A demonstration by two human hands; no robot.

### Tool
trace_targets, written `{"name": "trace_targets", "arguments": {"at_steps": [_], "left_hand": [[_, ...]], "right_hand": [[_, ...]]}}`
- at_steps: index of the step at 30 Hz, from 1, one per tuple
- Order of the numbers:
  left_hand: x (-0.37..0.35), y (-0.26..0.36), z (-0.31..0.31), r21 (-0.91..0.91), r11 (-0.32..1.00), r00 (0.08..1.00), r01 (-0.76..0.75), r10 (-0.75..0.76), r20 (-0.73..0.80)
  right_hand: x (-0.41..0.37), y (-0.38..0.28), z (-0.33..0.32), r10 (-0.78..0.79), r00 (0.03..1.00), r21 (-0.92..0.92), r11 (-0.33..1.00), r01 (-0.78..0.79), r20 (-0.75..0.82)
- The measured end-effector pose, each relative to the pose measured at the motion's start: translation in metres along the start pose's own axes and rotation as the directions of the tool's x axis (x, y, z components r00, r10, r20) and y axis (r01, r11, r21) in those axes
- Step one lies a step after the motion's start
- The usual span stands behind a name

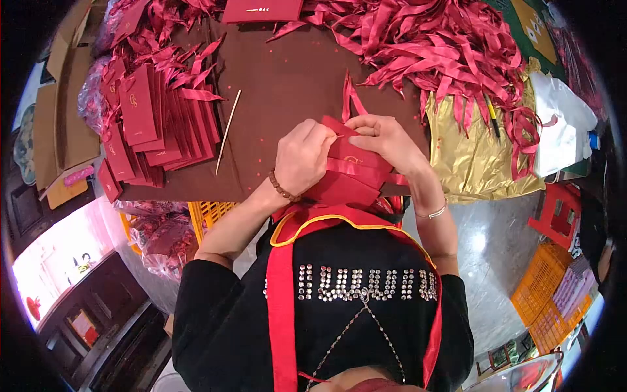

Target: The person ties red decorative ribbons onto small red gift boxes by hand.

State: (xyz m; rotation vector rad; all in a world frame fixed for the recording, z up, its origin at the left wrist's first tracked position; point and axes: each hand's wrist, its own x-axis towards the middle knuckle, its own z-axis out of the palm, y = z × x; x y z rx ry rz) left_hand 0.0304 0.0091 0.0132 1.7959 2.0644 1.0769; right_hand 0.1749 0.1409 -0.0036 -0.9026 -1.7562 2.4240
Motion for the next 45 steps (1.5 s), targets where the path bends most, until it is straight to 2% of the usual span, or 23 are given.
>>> {"name": "trace_targets", "arguments": {"at_steps": [3,9,12,16,21,24,26,27,30,34,37,39,43,45], "left_hand": [[0.001,0.003,0.002,0.032,0.999,1.000,-0.016,0.017,-0.020],[0.004,0.006,0.001,0.113,0.993,0.999,-0.044,0.046,-0.018],[0.001,0.002,0.004,0.078,0.995,0.998,-0.056,0.058,-0.019],[-0.001,0.001,0.005,0.003,0.999,0.999,-0.033,0.033,-0.026],[-0.005,-0.004,0.012,-0.017,0.999,0.997,-0.043,0.042,-0.065],[-0.005,-0.007,0.011,-0.042,0.998,0.996,-0.036,0.033,-0.081],[-0.005,-0.008,0.008,-0.214,0.963,0.984,0.165,-0.176,-0.036],[-0.006,-0.008,0.006,-0.214,0.963,0.983,0.167,-0.178,-0.036],[-0.006,-0.011,0.002,-0.295,0.905,0.948,0.305,-0.319,0.000],[-0.006,-0.008,0.001,-0.284,0.923,0.961,0.259,-0.276,-0.024],[-0.006,-0.007,0.002,-0.267,0.925,0.960,0.271,-0.280,0.004],[-0.006,-0.007,0.005,-0.242,0.951,0.978,0.193,-0.207,-0.034],[-0.006,-0.007,0.007,-0.199,0.966,0.984,0.165,-0.176,-0.039],[-0.005,-0.005,0.006,-0.141,0.986,0.993,0.089,-0.098,-0.061]], "right_hand": [[-0.003,-0.006,0.004,-0.033,0.999,-0.094,0.995,0.032,-0.014],[-0.003,-0.001,0.006,-0.024,1.000,-0.085,0.996,0.023,-0.015],[-0.004,-0.002,0.004,-0.023,1.000,-0.026,0.999,0.022,-0.007],[-0.004,-0.002,0.002,-0.024,0.999,-0.057,0.998,0.022,-0.021],[-0.003,-0.007,-0.001,0.068,0.996,0.033,0.997,-0.070,0.054],[-0.002,-0.005,-0.001,0.076,0.996,0.044,0.996,-0.079,0.048],[0.000,-0.005,0.003,0.049,0.999,-0.018,0.999,-0.049,0.017],[0.000,-0.004,0.005,0.019,1.000,-0.078,0.997,-0.020,-0.012],[0.002,-0.004,0.005,0.032,0.999,-0.084,0.996,-0.033,-0.014],[-0.002,-0.015,0.004,0.103,0.994,-0.041,0.994,-0.102,0.036],[0.002,-0.004,0.003,0.061,0.997,0.008,0.998,-0.062,0.048],[0.002,-0.003,0.004,-0.005,1.000,-0.053,0.999,0.005,0.009],[0.001,-0.006,0.005,0.013,1.000,-0.035,0.999,-0.012,0.009],[0.001,-0.006,0.005,0.025,1.000,-0.006,1.000,-0.025,0.014]]}}
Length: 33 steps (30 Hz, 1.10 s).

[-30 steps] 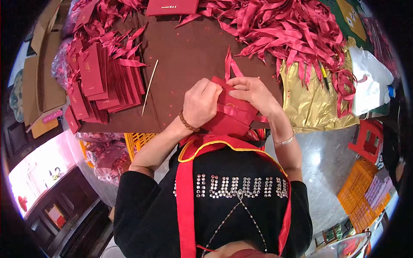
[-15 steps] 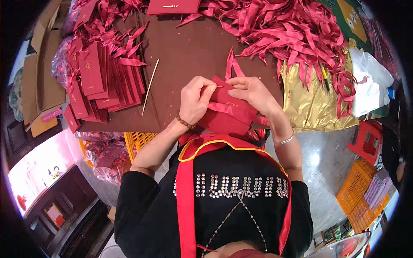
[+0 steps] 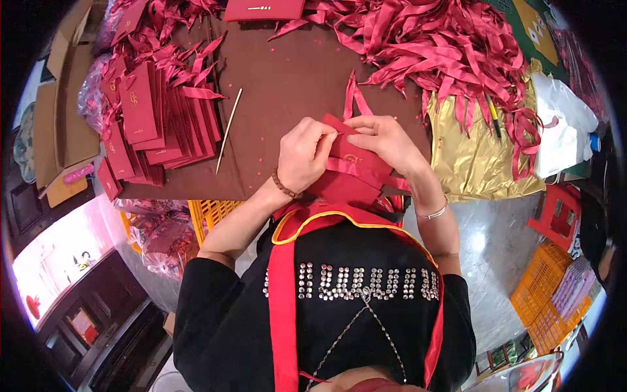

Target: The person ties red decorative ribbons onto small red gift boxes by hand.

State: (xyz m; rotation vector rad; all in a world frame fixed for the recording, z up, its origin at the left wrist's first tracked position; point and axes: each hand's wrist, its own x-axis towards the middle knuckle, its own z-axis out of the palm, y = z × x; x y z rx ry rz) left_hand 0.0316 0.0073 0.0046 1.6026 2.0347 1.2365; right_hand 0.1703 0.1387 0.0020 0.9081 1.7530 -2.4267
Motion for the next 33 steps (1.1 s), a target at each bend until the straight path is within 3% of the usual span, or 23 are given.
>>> {"name": "trace_targets", "arguments": {"at_steps": [9,22,31,33], "left_hand": [[0.004,0.006,0.000,0.122,0.990,0.998,-0.066,0.063,0.029],[-0.002,0.004,-0.001,0.053,0.999,1.000,0.011,-0.012,0.008],[0.005,0.011,-0.003,0.161,0.987,0.998,-0.003,-0.007,0.060],[0.003,0.012,-0.001,0.228,0.971,0.997,-0.071,0.059,0.057]], "right_hand": [[-0.001,0.003,0.001,-0.044,0.998,-0.100,0.994,0.040,-0.044],[-0.002,0.002,0.002,-0.038,0.998,-0.108,0.994,0.032,-0.052],[0.000,0.011,0.005,-0.102,0.992,-0.182,0.979,0.088,-0.070],[0.000,0.011,0.005,-0.069,0.995,-0.214,0.975,0.052,-0.074]]}}
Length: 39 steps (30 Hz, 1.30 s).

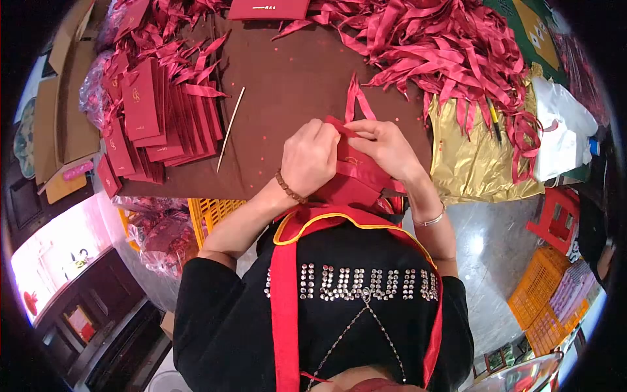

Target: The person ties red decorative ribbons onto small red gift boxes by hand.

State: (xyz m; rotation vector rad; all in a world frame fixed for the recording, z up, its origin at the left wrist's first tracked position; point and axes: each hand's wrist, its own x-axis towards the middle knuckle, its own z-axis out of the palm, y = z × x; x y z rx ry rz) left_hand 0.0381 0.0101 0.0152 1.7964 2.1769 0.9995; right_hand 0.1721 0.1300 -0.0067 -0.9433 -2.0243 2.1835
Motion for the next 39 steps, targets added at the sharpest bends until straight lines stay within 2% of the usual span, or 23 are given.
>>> {"name": "trace_targets", "arguments": {"at_steps": [4,6,11,13,16,20,23,26,29,31,32,33,35,36,37,38,39], "left_hand": [[0.001,0.003,0.002,0.020,0.999,0.998,-0.040,0.041,-0.040],[0.006,0.000,0.003,0.016,0.996,0.994,-0.084,0.085,-0.063],[-0.002,-0.005,-0.002,-0.042,0.993,0.992,-0.111,0.108,-0.058],[-0.005,-0.008,0.001,-0.073,0.986,0.984,-0.149,0.140,-0.110],[-0.007,-0.007,0.002,-0.060,0.989,0.985,-0.137,0.130,-0.109],[-0.010,-0.009,0.006,-0.077,0.988,0.986,-0.134,0.125,-0.112],[-0.012,-0.009,0.010,-0.051,0.993,0.991,-0.111,0.107,-0.080],[-0.011,-0.009,0.010,-0.060,0.991,0.987,-0.116,0.108,-0.120],[-0.006,-0.007,0.001,0.043,0.993,0.990,-0.110,0.113,-0.079],[0.001,-0.011,-0.005,-0.147,0.989,1.000,0.002,-0.002,0.001],[0.004,-0.018,-0.008,-0.206,0.976,0.995,0.069,-0.052,0.084],[0.008,-0.023,-0.011,-0.205,0.976,0.995,0.067,-0.051,0.084],[0.018,-0.030,-0.018,-0.463,0.849,0.943,0.255,-0.112,0.314],[0.022,-0.035,-0.022,-0.580,0.751,0.912,0.315,-0.071,0.404],[0.028,-0.038,-0.024,-0.579,0.752,0.912,0.316,-0.071,0.405],[0.034,-0.041,-0.026,-0.573,0.723,0.872,0.386,-0.083,0.483],[0.040,-0.045,-0.026,-0.561,0.691,0.826,0.456,-0.093,0.556]], "right_hand": [[-0.003,-0.004,0.002,-0.019,1.000,-0.012,1.000,0.019,-0.015],[-0.003,-0.003,0.006,-0.026,0.999,0.086,0.996,0.023,0.036],[-0.002,-0.008,0.005,-0.040,0.998,0.090,0.995,0.036,0.043],[-0.002,-0.011,0.002,-0.037,0.999,0.050,0.998,0.035,0.040],[-0.003,-0.010,0.000,0.001,0.999,0.094,0.996,-0.006,0.043],[-0.003,-0.012,-0.001,0.006,0.999,0.055,0.998,-0.008,0.032],[-0.003,-0.013,0.002,-0.015,0.998,0.111,0.994,0.009,0.058],[-0.003,-0.011,0.002,-0.024,0.998,0.118,0.993,0.017,0.055],[-0.004,-0.011,0.000,0.026,0.998,0.117,0.993,-0.034,0.064],[-0.006,-0.013,-0.001,-0.007,0.996,0.144,0.989,-0.006,0.088],[-0.008,-0.014,0.000,-0.007,0.996,0.145,0.989,-0.005,0.086],[-0.009,-0.015,0.001,-0.040,0.997,0.080,0.996,0.034,0.073],[-0.012,-0.021,0.005,-0.078,0.995,0.014,0.997,0.077,0.064],[-0.015,-0.027,0.009,-0.124,0.992,-0.141,0.982,0.126,0.021],[-0.018,-0.030,0.012,-0.174,0.985,-0.293,0.942,0.162,-0.014],[-0.020,-0.028,0.018,-0.227,0.972,-0.381,0.906,0.187,-0.062],[-0.022,-0.029,0.021,-0.226,0.972,-0.380,0.906,0.187,-0.059]]}}
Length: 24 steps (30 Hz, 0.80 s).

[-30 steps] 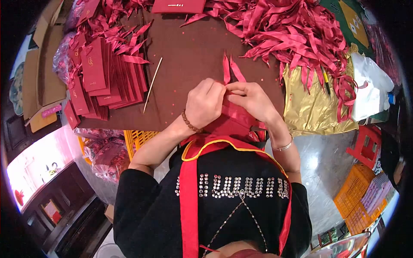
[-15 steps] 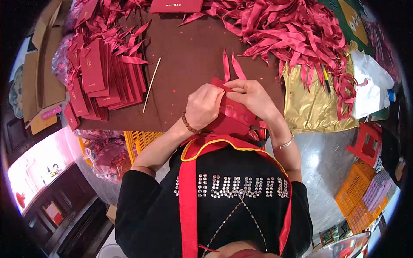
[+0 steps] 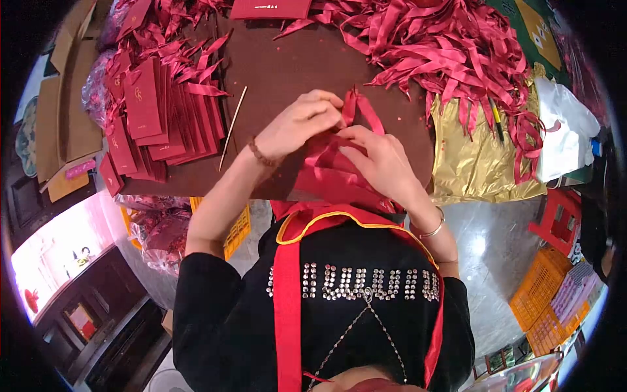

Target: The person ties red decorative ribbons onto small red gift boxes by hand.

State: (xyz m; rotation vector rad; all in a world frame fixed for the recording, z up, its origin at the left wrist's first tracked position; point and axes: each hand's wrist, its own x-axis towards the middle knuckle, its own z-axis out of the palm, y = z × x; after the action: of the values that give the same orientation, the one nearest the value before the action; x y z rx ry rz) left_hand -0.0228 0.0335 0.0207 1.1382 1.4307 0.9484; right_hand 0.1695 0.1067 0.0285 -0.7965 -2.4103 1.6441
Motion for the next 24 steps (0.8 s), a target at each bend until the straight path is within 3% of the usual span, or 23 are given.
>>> {"name": "trace_targets", "arguments": {"at_steps": [2,4,6,8,10,12,14,16,17,19,24], "left_hand": [[0.009,-0.002,-0.007,0.029,0.999,0.998,0.023,-0.025,0.052],[0.017,0.005,-0.011,0.475,0.880,0.968,-0.023,-0.098,0.229],[0.028,0.015,-0.017,0.521,0.852,0.949,-0.047,-0.125,0.290],[0.041,0.047,-0.019,0.757,0.648,0.799,-0.084,-0.411,0.440],[0.048,0.044,-0.020,0.762,0.631,0.785,-0.145,-0.395,0.477],[0.053,0.041,-0.017,0.738,0.618,0.702,-0.270,-0.399,0.590],[0.056,0.037,-0.017,0.698,0.682,0.703,-0.218,-0.386,0.597],[0.062,0.020,-0.017,0.413,0.902,0.589,-0.124,-0.268,0.763],[0.061,0.013,-0.017,0.410,0.903,0.586,-0.124,-0.267,0.765],[0.054,0.010,-0.014,0.334,0.942,0.670,-0.008,-0.243,0.701],[0.047,0.007,-0.011,0.265,0.954,0.745,0.143,-0.280,0.605]], "right_hand": [[-0.001,-0.005,0.001,-0.038,0.993,-0.083,0.996,0.028,-0.115],[0.000,-0.002,0.003,-0.060,0.989,-0.094,0.994,0.047,-0.138],[-0.001,0.001,0.004,-0.091,0.986,-0.087,0.993,0.079,-0.141],[-0.001,-0.002,0.004,-0.084,0.990,-0.119,0.990,0.070,-0.112],[-0.001,-0.005,0.002,-0.081,0.994,-0.149,0.986,0.069,-0.074],[-0.003,-0.009,-0.001,-0.079,0.995,-0.058,0.995,0.076,-0.054],[-0.006,-0.012,-0.005,-0.056,0.998,-0.007,0.998,0.056,-0.036],[-0.007,-0.010,-0.007,-0.030,0.999,0.042,0.999,0.031,-0.020],[-0.008,-0.008,-0.007,-0.048,0.999,0.048,0.998,0.049,-0.012],[-0.007,-0.006,-0.008,-0.069,0.998,0.053,0.996,0.069,-0.001],[0.000,-0.009,-0.018,0.001,0.989,0.105,0.994,-0.016,0.145]]}}
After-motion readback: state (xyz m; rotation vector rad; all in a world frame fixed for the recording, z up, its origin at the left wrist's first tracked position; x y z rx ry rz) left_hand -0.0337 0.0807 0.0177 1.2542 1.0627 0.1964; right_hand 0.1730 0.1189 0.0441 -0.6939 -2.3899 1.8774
